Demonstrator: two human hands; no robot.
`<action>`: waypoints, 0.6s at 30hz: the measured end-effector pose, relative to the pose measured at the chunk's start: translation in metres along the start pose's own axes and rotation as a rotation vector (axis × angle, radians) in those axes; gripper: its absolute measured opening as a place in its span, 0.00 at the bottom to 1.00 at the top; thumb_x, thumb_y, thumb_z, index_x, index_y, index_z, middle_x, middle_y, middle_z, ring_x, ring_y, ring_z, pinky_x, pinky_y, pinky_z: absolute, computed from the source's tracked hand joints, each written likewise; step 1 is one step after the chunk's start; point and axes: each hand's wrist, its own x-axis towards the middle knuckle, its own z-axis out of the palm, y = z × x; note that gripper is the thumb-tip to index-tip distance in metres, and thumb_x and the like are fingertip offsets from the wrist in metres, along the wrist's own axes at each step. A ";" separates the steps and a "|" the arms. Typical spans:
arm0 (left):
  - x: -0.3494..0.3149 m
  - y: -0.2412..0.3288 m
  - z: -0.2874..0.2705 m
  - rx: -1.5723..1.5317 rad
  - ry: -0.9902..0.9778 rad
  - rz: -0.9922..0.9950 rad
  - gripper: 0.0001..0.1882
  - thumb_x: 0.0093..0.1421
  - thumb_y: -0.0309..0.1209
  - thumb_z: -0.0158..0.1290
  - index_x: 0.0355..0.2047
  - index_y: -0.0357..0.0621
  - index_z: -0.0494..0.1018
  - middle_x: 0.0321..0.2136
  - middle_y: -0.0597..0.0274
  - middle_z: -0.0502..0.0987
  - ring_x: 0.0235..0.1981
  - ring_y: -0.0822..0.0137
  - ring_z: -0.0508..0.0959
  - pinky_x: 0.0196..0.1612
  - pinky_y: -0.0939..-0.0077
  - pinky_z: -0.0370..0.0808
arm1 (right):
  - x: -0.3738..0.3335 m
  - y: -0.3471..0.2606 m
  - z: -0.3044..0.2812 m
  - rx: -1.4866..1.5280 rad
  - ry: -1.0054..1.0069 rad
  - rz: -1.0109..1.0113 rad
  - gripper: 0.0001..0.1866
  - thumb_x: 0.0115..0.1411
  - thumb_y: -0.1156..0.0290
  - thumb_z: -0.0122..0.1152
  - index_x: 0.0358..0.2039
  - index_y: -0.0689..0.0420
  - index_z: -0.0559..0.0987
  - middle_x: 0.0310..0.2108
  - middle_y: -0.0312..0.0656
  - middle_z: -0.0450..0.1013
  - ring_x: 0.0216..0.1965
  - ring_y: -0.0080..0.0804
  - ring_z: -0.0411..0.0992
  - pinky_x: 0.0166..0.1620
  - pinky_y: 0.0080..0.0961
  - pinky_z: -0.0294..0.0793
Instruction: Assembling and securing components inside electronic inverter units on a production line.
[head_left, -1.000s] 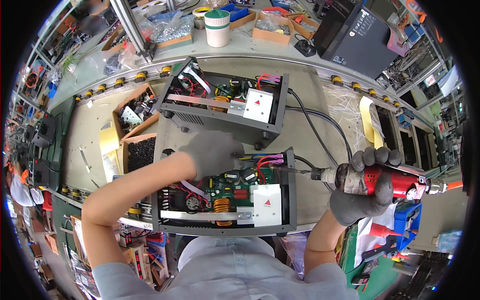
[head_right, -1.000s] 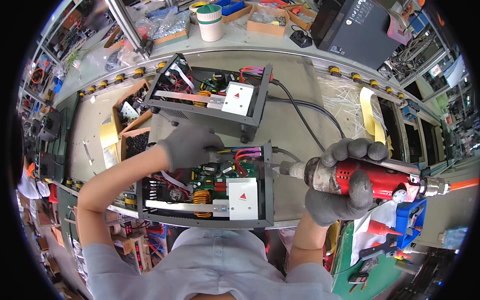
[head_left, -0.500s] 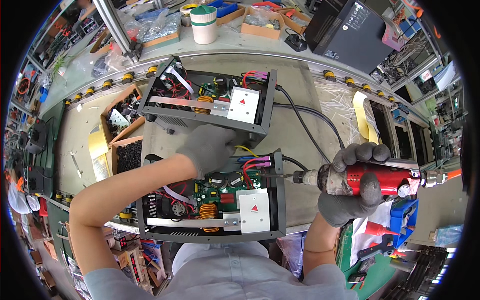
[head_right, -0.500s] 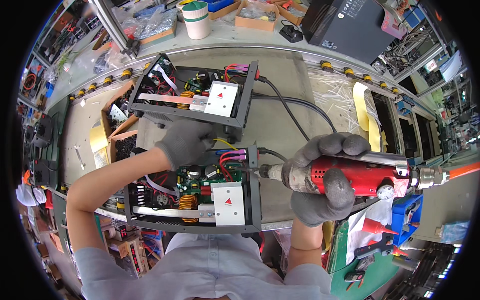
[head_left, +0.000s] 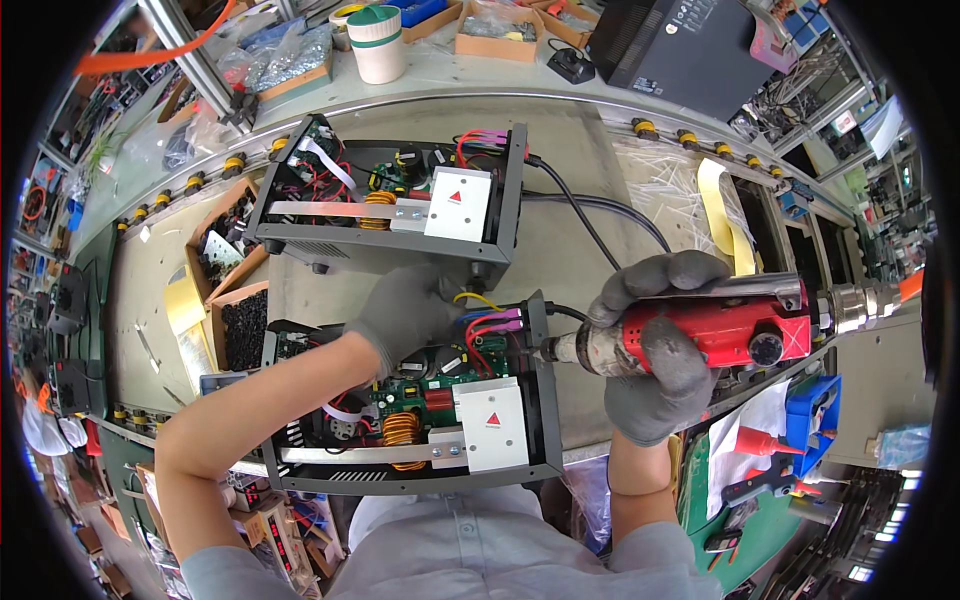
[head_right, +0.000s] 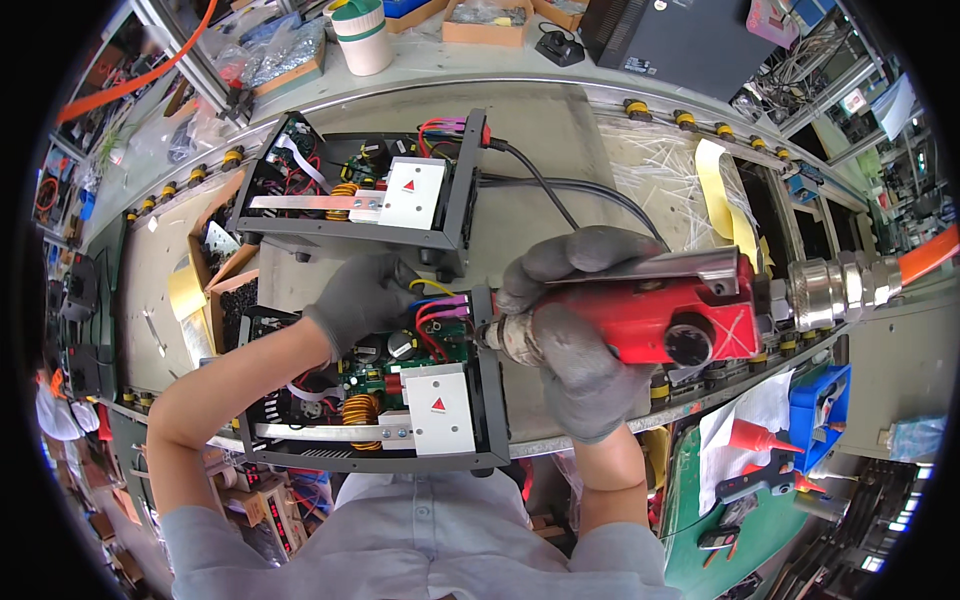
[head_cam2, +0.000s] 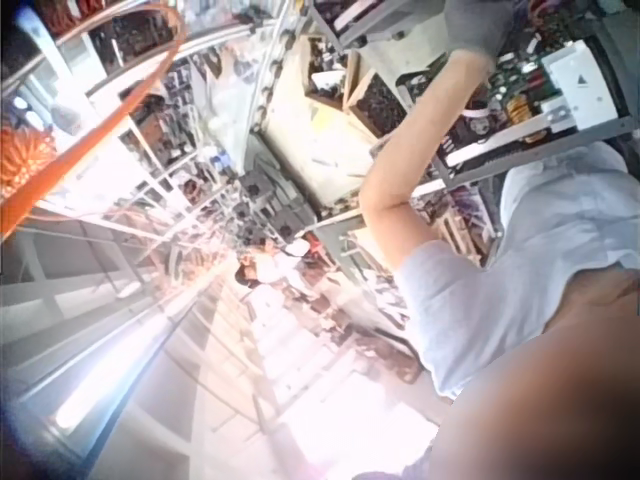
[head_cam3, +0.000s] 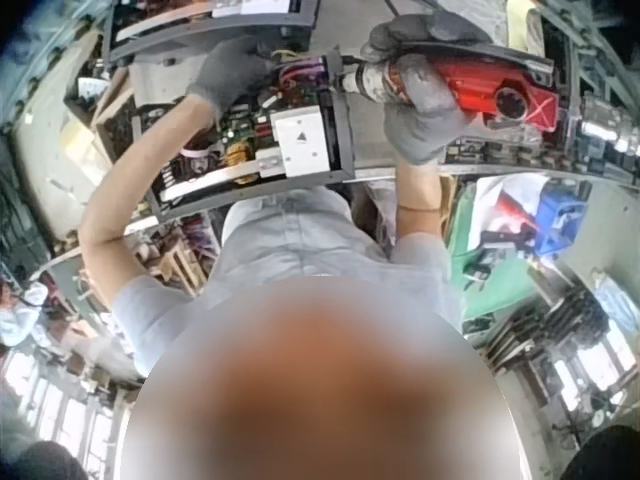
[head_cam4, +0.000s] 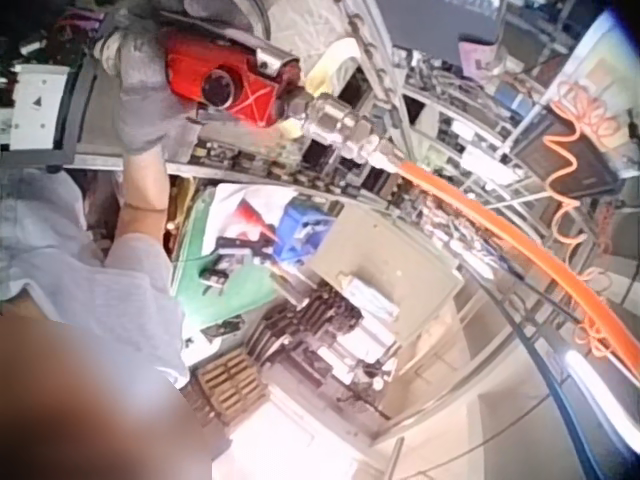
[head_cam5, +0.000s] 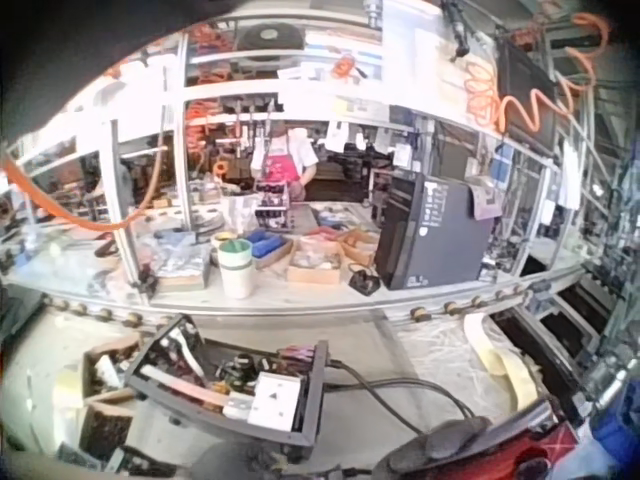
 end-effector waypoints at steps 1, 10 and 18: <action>-0.007 0.005 0.003 0.146 0.108 0.137 0.12 0.50 0.29 0.57 0.34 0.36 0.73 0.23 0.58 0.76 0.24 0.68 0.77 0.28 0.76 0.73 | 0.000 -0.001 0.001 -0.037 0.019 0.013 0.22 0.44 0.75 0.58 0.42 0.59 0.67 0.33 0.48 0.71 0.29 0.38 0.71 0.32 0.32 0.73; -0.005 0.014 0.000 0.011 -0.071 -0.036 0.14 0.47 0.32 0.62 0.31 0.35 0.73 0.22 0.57 0.76 0.22 0.70 0.75 0.27 0.77 0.71 | 0.000 0.002 0.012 -0.085 0.059 -0.003 0.22 0.43 0.75 0.59 0.41 0.59 0.68 0.32 0.47 0.71 0.28 0.37 0.72 0.32 0.32 0.75; 0.000 0.006 -0.002 -0.145 -0.134 -0.051 0.19 0.46 0.37 0.63 0.32 0.33 0.75 0.21 0.56 0.77 0.25 0.73 0.75 0.28 0.76 0.71 | -0.005 0.010 0.008 0.167 0.235 0.146 0.23 0.42 0.74 0.61 0.42 0.56 0.69 0.33 0.44 0.70 0.31 0.34 0.71 0.35 0.31 0.75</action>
